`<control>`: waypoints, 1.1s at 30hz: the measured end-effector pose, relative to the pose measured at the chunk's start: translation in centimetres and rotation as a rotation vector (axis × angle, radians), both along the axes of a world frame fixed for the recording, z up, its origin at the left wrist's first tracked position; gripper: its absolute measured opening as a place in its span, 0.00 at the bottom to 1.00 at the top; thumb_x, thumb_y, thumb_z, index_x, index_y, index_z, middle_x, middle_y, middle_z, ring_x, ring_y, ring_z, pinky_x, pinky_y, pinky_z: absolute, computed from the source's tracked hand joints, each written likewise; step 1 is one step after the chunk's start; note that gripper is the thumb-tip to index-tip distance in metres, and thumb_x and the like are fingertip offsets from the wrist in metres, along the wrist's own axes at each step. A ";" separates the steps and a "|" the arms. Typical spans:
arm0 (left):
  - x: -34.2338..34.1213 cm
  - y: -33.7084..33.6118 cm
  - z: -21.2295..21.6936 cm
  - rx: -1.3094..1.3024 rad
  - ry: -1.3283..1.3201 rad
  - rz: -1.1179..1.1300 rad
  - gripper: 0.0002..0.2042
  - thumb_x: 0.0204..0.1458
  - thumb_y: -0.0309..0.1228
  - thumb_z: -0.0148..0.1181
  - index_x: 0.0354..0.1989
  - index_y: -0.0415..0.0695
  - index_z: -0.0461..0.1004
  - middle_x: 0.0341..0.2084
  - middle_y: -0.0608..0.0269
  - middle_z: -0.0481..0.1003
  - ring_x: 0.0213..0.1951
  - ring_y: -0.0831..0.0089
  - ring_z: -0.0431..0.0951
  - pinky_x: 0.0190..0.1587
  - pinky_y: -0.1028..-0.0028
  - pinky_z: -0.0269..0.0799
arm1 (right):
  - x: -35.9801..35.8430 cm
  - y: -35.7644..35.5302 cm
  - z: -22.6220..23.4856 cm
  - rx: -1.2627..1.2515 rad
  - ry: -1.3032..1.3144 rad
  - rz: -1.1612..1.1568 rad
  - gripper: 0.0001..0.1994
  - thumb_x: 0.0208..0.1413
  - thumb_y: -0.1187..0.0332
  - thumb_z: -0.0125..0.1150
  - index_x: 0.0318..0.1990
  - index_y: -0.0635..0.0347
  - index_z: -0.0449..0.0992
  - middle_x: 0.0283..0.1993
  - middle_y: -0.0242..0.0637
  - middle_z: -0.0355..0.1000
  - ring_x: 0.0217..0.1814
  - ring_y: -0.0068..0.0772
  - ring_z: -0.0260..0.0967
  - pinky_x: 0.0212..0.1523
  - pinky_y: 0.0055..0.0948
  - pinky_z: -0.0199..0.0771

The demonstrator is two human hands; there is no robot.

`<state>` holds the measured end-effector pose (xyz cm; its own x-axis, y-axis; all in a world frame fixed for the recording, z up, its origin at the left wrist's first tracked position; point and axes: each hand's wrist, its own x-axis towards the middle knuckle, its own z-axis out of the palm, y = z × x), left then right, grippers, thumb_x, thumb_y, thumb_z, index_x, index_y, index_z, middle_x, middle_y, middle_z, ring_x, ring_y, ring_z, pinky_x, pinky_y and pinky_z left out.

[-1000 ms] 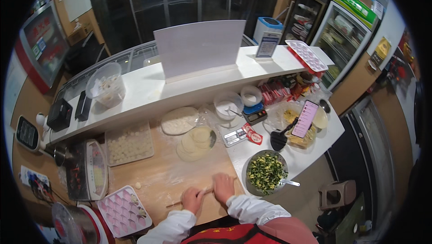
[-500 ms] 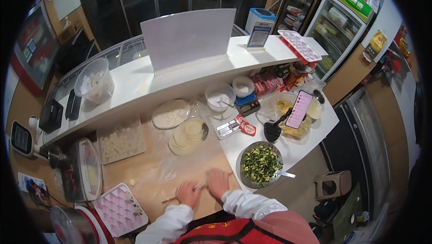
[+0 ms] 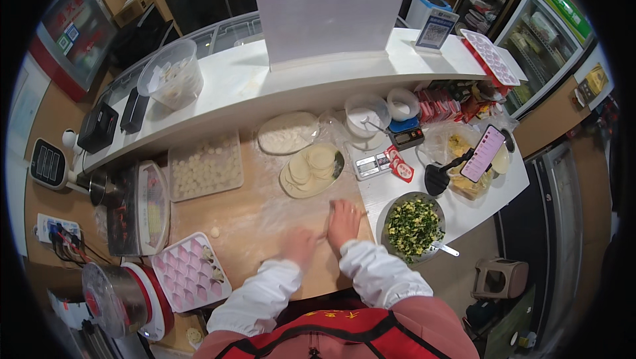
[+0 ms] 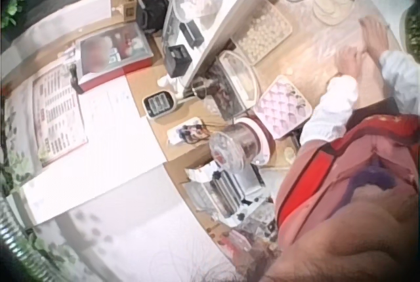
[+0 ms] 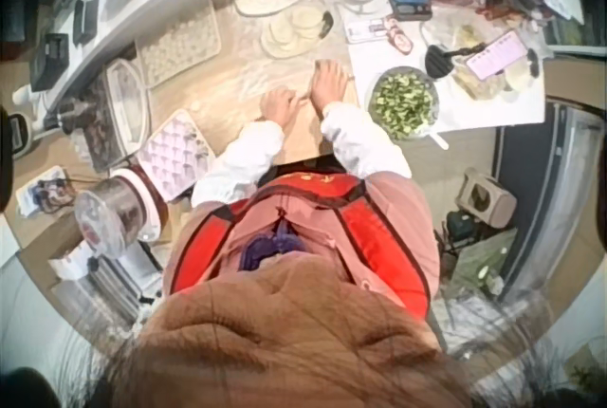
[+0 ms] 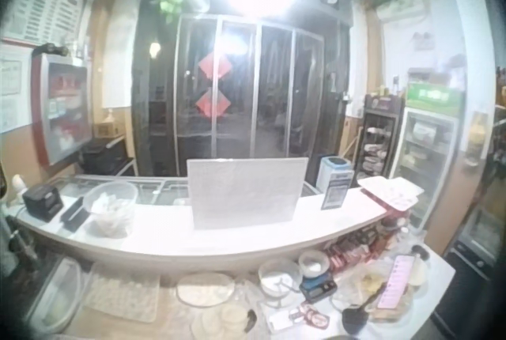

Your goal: The person repeatedly rolls small dough balls into flat circular sheets using a rolling pin on a floured wooden board. They rotate each piece to achieve even thickness and stack the finished sheets on a plate. The person occasionally sprinkles flour onto the board to prevent sticking.

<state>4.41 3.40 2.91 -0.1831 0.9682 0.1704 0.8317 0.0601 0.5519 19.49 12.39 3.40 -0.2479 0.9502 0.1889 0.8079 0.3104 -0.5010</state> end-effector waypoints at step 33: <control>-0.6 -3.1 -0.1 0.075 -0.142 0.107 0.09 0.51 0.37 0.70 0.29 0.45 0.82 0.27 0.57 0.78 0.33 0.52 0.77 0.40 0.56 0.70 | -1.0 -2.0 0.6 -0.108 -0.006 0.133 0.16 0.57 0.74 0.58 0.54 0.57 0.75 0.55 0.43 0.72 0.61 0.49 0.65 0.63 0.47 0.60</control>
